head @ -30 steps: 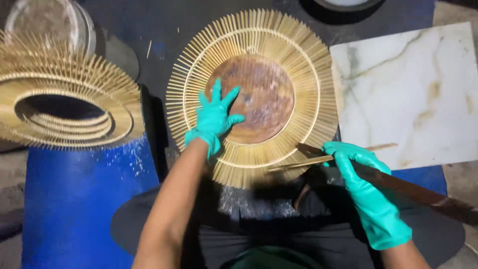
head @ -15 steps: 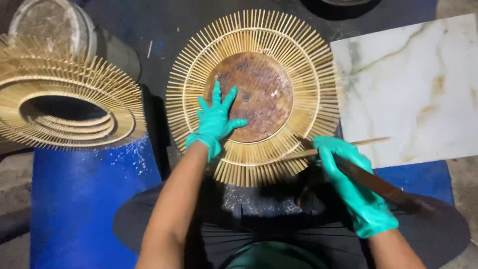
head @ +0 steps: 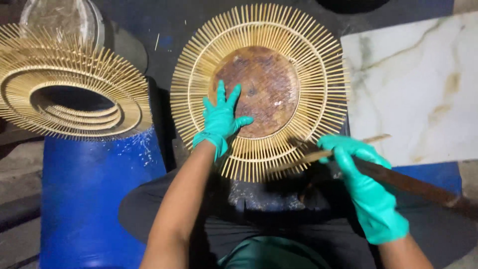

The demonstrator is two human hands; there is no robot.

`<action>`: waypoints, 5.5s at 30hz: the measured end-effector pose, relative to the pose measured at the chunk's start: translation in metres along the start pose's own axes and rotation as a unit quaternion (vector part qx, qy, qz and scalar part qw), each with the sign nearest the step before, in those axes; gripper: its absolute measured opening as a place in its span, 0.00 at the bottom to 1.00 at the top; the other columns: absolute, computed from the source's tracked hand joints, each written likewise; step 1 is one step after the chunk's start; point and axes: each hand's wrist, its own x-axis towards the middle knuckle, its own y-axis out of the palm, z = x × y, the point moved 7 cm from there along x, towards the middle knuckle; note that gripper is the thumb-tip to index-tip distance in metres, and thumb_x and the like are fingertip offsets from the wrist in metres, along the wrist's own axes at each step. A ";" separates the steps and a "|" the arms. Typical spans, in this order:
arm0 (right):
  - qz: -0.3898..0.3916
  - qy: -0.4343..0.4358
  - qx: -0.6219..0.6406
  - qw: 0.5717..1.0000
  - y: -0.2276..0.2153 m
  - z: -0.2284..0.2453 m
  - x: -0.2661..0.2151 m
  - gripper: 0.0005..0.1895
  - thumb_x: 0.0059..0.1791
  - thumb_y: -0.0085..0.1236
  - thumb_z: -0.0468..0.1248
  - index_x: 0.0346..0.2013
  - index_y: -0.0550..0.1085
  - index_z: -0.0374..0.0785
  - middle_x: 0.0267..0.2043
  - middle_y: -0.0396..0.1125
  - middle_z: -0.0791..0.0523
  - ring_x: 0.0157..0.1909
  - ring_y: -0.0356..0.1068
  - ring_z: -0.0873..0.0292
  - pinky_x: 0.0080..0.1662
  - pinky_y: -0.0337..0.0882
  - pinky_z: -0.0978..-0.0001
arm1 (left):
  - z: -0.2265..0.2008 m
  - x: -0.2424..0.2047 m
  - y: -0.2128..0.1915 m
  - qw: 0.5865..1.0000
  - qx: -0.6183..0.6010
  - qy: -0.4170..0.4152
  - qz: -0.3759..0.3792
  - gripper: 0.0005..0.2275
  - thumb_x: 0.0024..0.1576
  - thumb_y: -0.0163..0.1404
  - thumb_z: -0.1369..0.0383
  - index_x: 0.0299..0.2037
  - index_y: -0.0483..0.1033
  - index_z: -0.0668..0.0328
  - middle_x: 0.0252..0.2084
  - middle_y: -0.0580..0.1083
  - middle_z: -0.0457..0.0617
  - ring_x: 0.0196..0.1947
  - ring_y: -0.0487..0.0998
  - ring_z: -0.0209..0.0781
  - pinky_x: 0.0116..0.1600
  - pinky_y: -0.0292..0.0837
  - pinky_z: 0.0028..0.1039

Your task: Applying adhesive and finishing a circular bamboo frame as part of a furniture manufacturing process.

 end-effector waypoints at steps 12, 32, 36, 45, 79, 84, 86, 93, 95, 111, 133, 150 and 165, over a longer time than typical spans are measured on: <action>-0.003 -0.124 -0.037 0.992 -0.009 -0.009 -0.001 0.13 0.55 0.51 0.37 0.52 0.77 0.38 0.54 0.74 0.56 0.54 0.72 0.62 0.57 0.72 0.71 | 0.020 0.021 0.012 0.986 0.035 0.145 -0.074 0.43 0.47 0.65 0.48 0.74 0.55 0.28 0.81 0.39 0.50 0.74 0.38 0.86 0.73 0.42 0.66; -0.048 -0.028 0.002 0.998 0.000 -0.021 0.001 0.14 0.52 0.56 0.37 0.50 0.78 0.35 0.51 0.75 0.56 0.46 0.75 0.59 0.52 0.76 0.67 | 0.021 0.007 0.007 0.998 0.047 0.050 0.014 0.47 0.44 0.66 0.46 0.73 0.49 0.24 0.80 0.35 0.49 0.71 0.33 0.88 0.69 0.41 0.73; -0.030 0.039 0.029 0.998 -0.016 -0.031 0.010 0.13 0.51 0.52 0.36 0.48 0.77 0.36 0.48 0.74 0.57 0.50 0.75 0.63 0.54 0.73 0.68 | 0.020 0.025 0.001 0.995 0.039 0.097 -0.004 0.44 0.46 0.65 0.49 0.73 0.53 0.24 0.81 0.37 0.47 0.74 0.33 0.84 0.70 0.43 0.71; -0.135 0.063 -0.101 0.984 -0.089 -0.059 0.085 0.14 0.51 0.64 0.40 0.37 0.77 0.30 0.30 0.73 0.51 0.30 0.72 0.57 0.34 0.72 0.64 | -0.005 -0.003 -0.010 1.000 0.006 0.007 0.004 0.45 0.47 0.64 0.45 0.73 0.49 0.29 0.79 0.34 0.50 0.70 0.36 0.89 0.67 0.47 0.73; -0.113 0.048 -0.261 0.957 -0.067 -0.141 0.177 0.23 0.48 0.70 0.48 0.40 0.75 0.29 0.34 0.74 0.47 0.33 0.73 0.53 0.36 0.72 0.58 | -0.007 0.013 -0.031 0.998 0.008 0.054 0.033 0.45 0.42 0.68 0.51 0.71 0.55 0.22 0.80 0.33 0.47 0.74 0.30 0.79 0.72 0.41 0.66; -0.093 0.072 -0.278 0.953 -0.066 -0.139 0.176 0.23 0.49 0.67 0.50 0.42 0.76 0.30 0.34 0.75 0.46 0.34 0.74 0.51 0.40 0.72 0.55 | -0.006 0.014 -0.027 0.998 -0.010 0.015 0.065 0.45 0.42 0.69 0.54 0.71 0.56 0.19 0.80 0.33 0.43 0.76 0.28 0.77 0.70 0.42 0.70; -0.092 0.079 -0.283 0.951 -0.067 -0.140 0.171 0.23 0.50 0.67 0.50 0.41 0.77 0.30 0.34 0.75 0.46 0.34 0.74 0.50 0.40 0.72 0.55 | -0.005 0.014 -0.027 0.998 -0.010 0.024 0.059 0.45 0.41 0.69 0.54 0.71 0.56 0.19 0.80 0.33 0.43 0.75 0.27 0.77 0.70 0.43 0.70; -0.090 0.172 0.029 0.981 -0.043 -0.055 0.033 0.25 0.53 0.53 0.50 0.64 0.68 0.47 0.33 0.73 0.52 0.25 0.67 0.60 0.29 0.68 0.64 | -0.004 0.001 -0.012 0.999 -0.021 0.005 0.049 0.45 0.43 0.66 0.49 0.72 0.52 0.19 0.81 0.33 0.44 0.74 0.32 0.81 0.70 0.46 0.69; -0.078 0.208 0.037 0.974 -0.036 -0.051 -0.001 0.25 0.54 0.47 0.52 0.60 0.73 0.43 0.31 0.73 0.52 0.23 0.64 0.61 0.27 0.66 0.67 | -0.003 0.003 -0.001 0.998 -0.042 -0.020 0.049 0.44 0.45 0.64 0.48 0.73 0.51 0.19 0.81 0.32 0.45 0.75 0.33 0.81 0.68 0.47 0.72; -0.010 0.248 0.133 0.959 0.034 -0.081 -0.025 0.22 0.51 0.50 0.52 0.55 0.75 0.47 0.27 0.72 0.55 0.20 0.60 0.61 0.26 0.61 0.68 | -0.010 0.003 -0.006 0.997 -0.065 -0.025 -0.025 0.47 0.45 0.65 0.45 0.75 0.48 0.23 0.80 0.30 0.51 0.73 0.32 0.87 0.70 0.46 0.70; -0.009 0.323 0.143 0.935 0.022 -0.050 -0.025 0.28 0.51 0.52 0.54 0.60 0.79 0.43 0.29 0.69 0.57 0.23 0.60 0.63 0.28 0.60 0.70 | 0.024 0.042 0.013 0.999 0.004 0.043 -0.007 0.47 0.45 0.63 0.52 0.77 0.49 0.23 0.81 0.33 0.62 0.74 0.52 0.70 0.75 0.41 0.69; -0.060 0.041 -0.277 0.958 -0.062 -0.094 0.159 0.55 0.47 0.66 0.41 0.81 0.43 0.44 0.35 0.74 0.46 0.30 0.74 0.54 0.36 0.73 0.59 | -0.007 0.041 -0.022 0.996 0.025 0.074 0.031 0.47 0.43 0.67 0.48 0.74 0.51 0.28 0.79 0.34 0.56 0.75 0.33 0.79 0.74 0.32 0.62; -0.083 -0.058 -0.164 0.981 -0.058 -0.038 0.129 0.48 0.47 0.69 0.33 0.77 0.53 0.37 0.56 0.69 0.49 0.41 0.69 0.63 0.40 0.73 0.67 | -0.002 0.028 -0.027 0.996 0.060 0.049 0.037 0.44 0.46 0.65 0.49 0.73 0.52 0.21 0.81 0.35 0.45 0.76 0.31 0.79 0.68 0.48 0.70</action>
